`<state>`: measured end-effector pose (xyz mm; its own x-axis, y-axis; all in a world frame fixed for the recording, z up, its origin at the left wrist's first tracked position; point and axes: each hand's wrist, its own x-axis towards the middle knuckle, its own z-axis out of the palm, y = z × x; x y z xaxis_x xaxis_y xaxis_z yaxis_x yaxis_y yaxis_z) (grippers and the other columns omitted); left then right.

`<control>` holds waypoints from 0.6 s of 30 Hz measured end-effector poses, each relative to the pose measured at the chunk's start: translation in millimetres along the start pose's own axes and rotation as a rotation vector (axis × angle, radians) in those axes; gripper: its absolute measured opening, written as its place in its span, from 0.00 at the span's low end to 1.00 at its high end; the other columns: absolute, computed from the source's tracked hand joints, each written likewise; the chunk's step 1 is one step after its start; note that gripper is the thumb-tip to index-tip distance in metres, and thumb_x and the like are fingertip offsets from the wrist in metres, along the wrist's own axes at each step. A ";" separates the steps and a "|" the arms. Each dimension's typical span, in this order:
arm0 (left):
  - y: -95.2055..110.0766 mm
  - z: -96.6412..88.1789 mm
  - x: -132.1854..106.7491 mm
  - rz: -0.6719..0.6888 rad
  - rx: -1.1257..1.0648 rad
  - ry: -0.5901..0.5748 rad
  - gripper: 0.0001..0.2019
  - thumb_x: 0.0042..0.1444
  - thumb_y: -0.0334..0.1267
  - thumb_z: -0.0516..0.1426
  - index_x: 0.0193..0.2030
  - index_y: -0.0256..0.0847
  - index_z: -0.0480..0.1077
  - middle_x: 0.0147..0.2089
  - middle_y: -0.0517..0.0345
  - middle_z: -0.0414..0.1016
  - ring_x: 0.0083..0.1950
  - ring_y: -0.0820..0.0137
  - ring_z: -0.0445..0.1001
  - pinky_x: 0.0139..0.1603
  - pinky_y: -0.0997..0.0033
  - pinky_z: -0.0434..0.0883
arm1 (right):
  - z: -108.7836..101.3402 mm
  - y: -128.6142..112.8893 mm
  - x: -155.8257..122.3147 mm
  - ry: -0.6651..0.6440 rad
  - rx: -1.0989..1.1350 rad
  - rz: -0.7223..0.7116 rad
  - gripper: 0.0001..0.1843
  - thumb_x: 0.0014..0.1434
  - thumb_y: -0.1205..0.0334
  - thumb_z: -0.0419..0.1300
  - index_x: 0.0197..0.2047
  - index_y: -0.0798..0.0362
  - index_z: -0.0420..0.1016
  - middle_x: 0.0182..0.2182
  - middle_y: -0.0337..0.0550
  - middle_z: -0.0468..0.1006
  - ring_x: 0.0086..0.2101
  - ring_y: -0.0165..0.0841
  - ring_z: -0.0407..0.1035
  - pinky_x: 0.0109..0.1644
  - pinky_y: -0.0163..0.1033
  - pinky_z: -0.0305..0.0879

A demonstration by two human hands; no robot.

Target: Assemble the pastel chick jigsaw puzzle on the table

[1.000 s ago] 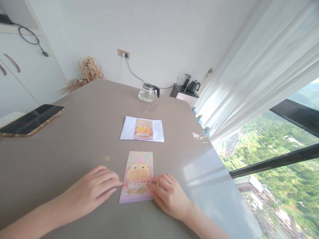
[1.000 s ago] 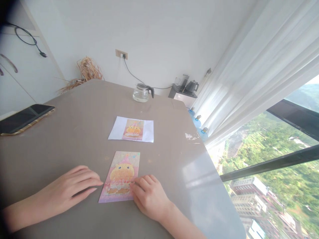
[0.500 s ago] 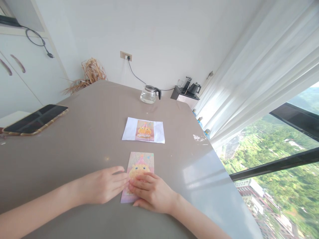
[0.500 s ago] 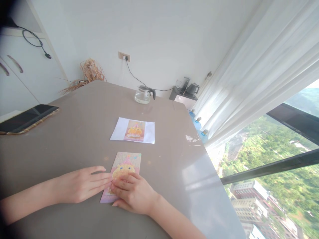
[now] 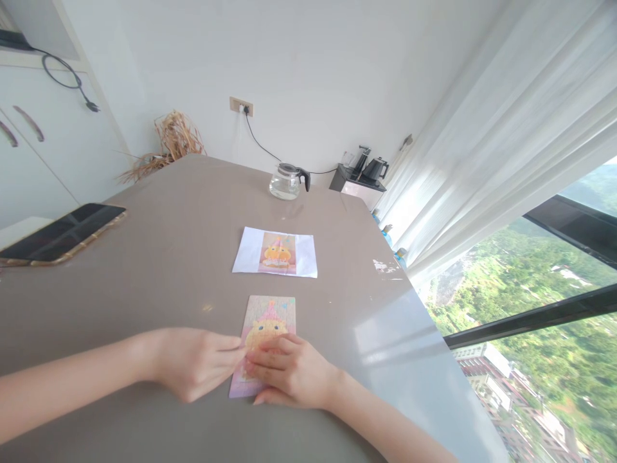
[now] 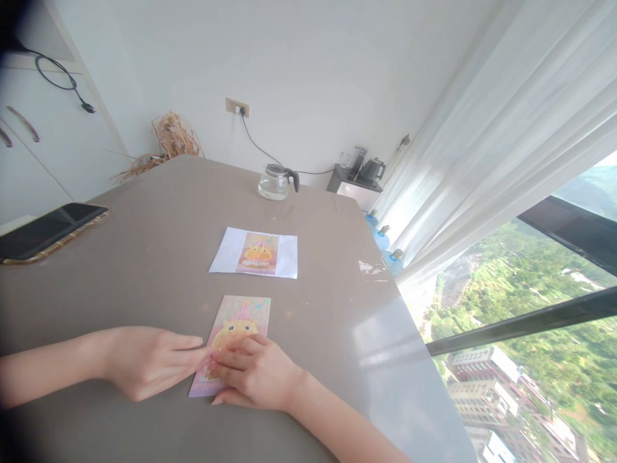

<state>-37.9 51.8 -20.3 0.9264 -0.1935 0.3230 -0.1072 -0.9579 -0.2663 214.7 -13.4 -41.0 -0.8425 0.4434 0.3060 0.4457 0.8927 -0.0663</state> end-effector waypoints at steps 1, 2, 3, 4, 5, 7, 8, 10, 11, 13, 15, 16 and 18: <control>-0.7 -0.4 0.5 0.040 -0.002 0.011 0.07 0.64 0.39 0.56 0.42 0.36 0.70 0.43 0.55 0.74 0.41 0.68 0.74 0.41 0.64 0.74 | -0.6 -0.2 0.5 -0.008 -0.011 -0.003 0.28 0.67 0.43 0.48 0.56 0.56 0.69 0.53 0.45 0.74 0.52 0.35 0.64 0.56 0.40 0.61; -1.2 -0.7 1.2 0.087 -0.008 0.024 0.07 0.64 0.38 0.56 0.40 0.36 0.71 0.42 0.55 0.74 0.42 0.68 0.75 0.42 0.64 0.74 | -1.4 -0.3 1.1 -0.018 -0.020 -0.008 0.28 0.66 0.43 0.49 0.57 0.56 0.69 0.53 0.45 0.74 0.51 0.35 0.64 0.56 0.40 0.61; -1.4 -1.1 2.0 0.123 -0.012 0.037 0.07 0.64 0.36 0.56 0.39 0.35 0.71 0.41 0.55 0.75 0.43 0.68 0.75 0.42 0.64 0.74 | -2.4 -0.4 1.8 -0.026 -0.027 -0.011 0.28 0.66 0.43 0.49 0.56 0.56 0.69 0.52 0.45 0.75 0.51 0.35 0.65 0.55 0.40 0.62; -1.4 -1.6 2.8 0.128 -0.011 0.046 0.07 0.64 0.34 0.55 0.37 0.34 0.71 0.39 0.54 0.75 0.44 0.67 0.75 0.43 0.64 0.74 | -3.6 -0.4 2.6 -0.034 -0.033 -0.013 0.28 0.66 0.42 0.49 0.56 0.56 0.69 0.52 0.45 0.75 0.50 0.36 0.65 0.54 0.40 0.62; -1.4 -2.3 3.8 0.127 -0.013 0.055 0.08 0.64 0.32 0.53 0.36 0.33 0.72 0.38 0.53 0.76 0.45 0.65 0.75 0.44 0.64 0.74 | -4.8 -0.4 3.3 -0.038 -0.037 -0.015 0.28 0.66 0.42 0.49 0.56 0.56 0.69 0.51 0.44 0.75 0.49 0.36 0.65 0.53 0.40 0.63; -1.1 -4.0 5.6 0.126 -0.028 0.070 0.12 0.62 0.26 0.49 0.34 0.33 0.74 0.34 0.49 0.78 0.45 0.63 0.75 0.44 0.64 0.73 | -6.9 -0.3 4.6 -0.044 -0.044 -0.018 0.27 0.66 0.42 0.49 0.54 0.55 0.70 0.51 0.44 0.75 0.48 0.36 0.66 0.52 0.40 0.63; -0.9 -4.9 6.5 0.128 -0.040 0.076 0.14 0.60 0.24 0.48 0.33 0.33 0.75 0.34 0.47 0.78 0.45 0.62 0.75 0.45 0.63 0.73 | -7.6 -0.3 4.9 -0.048 -0.047 -0.021 0.27 0.66 0.42 0.48 0.54 0.55 0.71 0.51 0.44 0.75 0.47 0.36 0.66 0.52 0.40 0.63; -0.9 -6.3 7.8 0.128 -0.060 0.082 0.16 0.58 0.23 0.47 0.32 0.34 0.75 0.33 0.45 0.79 0.44 0.61 0.75 0.45 0.62 0.72 | -8.6 -0.6 4.9 -0.058 -0.056 -0.023 0.27 0.67 0.43 0.48 0.54 0.55 0.70 0.51 0.45 0.75 0.48 0.36 0.66 0.52 0.40 0.63; -1.1 -6.8 8.1 0.125 -0.067 0.082 0.16 0.57 0.23 0.47 0.32 0.34 0.75 0.33 0.45 0.79 0.44 0.61 0.75 0.45 0.62 0.72 | -8.7 -1.0 4.7 -0.061 -0.058 -0.024 0.27 0.67 0.43 0.47 0.55 0.55 0.70 0.52 0.46 0.74 0.48 0.36 0.65 0.52 0.40 0.63; -1.5 -6.8 8.1 0.113 -0.078 0.080 0.15 0.58 0.23 0.47 0.33 0.34 0.75 0.33 0.46 0.78 0.44 0.61 0.75 0.45 0.63 0.72 | -8.8 -2.0 3.9 -0.066 -0.058 -0.017 0.27 0.67 0.43 0.46 0.57 0.54 0.68 0.52 0.46 0.74 0.49 0.36 0.65 0.53 0.40 0.62; -2.1 -5.3 6.7 0.102 -0.087 0.078 0.13 0.62 0.25 0.49 0.34 0.34 0.74 0.34 0.49 0.77 0.44 0.63 0.75 0.44 0.63 0.73 | -8.6 -3.3 3.2 -0.068 -0.051 -0.008 0.26 0.68 0.43 0.46 0.57 0.51 0.68 0.54 0.44 0.73 0.49 0.36 0.64 0.54 0.40 0.61; -2.3 -4.0 5.2 0.098 -0.093 0.079 0.11 0.64 0.27 0.50 0.35 0.33 0.73 0.36 0.51 0.77 0.44 0.64 0.75 0.43 0.64 0.74 | -8.5 -3.9 3.1 -0.069 -0.046 -0.004 0.25 0.68 0.44 0.46 0.57 0.50 0.68 0.54 0.42 0.72 0.48 0.36 0.64 0.54 0.41 0.61; -2.6 -0.1 0.7 0.090 -0.112 0.082 0.07 0.65 0.32 0.53 0.39 0.34 0.71 0.39 0.54 0.75 0.44 0.67 0.75 0.42 0.64 0.74 | -8.6 -4.7 3.1 -0.071 -0.039 0.005 0.23 0.68 0.44 0.46 0.57 0.48 0.68 0.55 0.39 0.72 0.47 0.36 0.64 0.53 0.41 0.61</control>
<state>-37.0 54.1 -19.3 0.8790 -0.2919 0.3771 -0.2323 -0.9527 -0.1960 212.5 -16.9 -31.5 -0.8588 0.4538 0.2376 0.4606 0.8871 -0.0298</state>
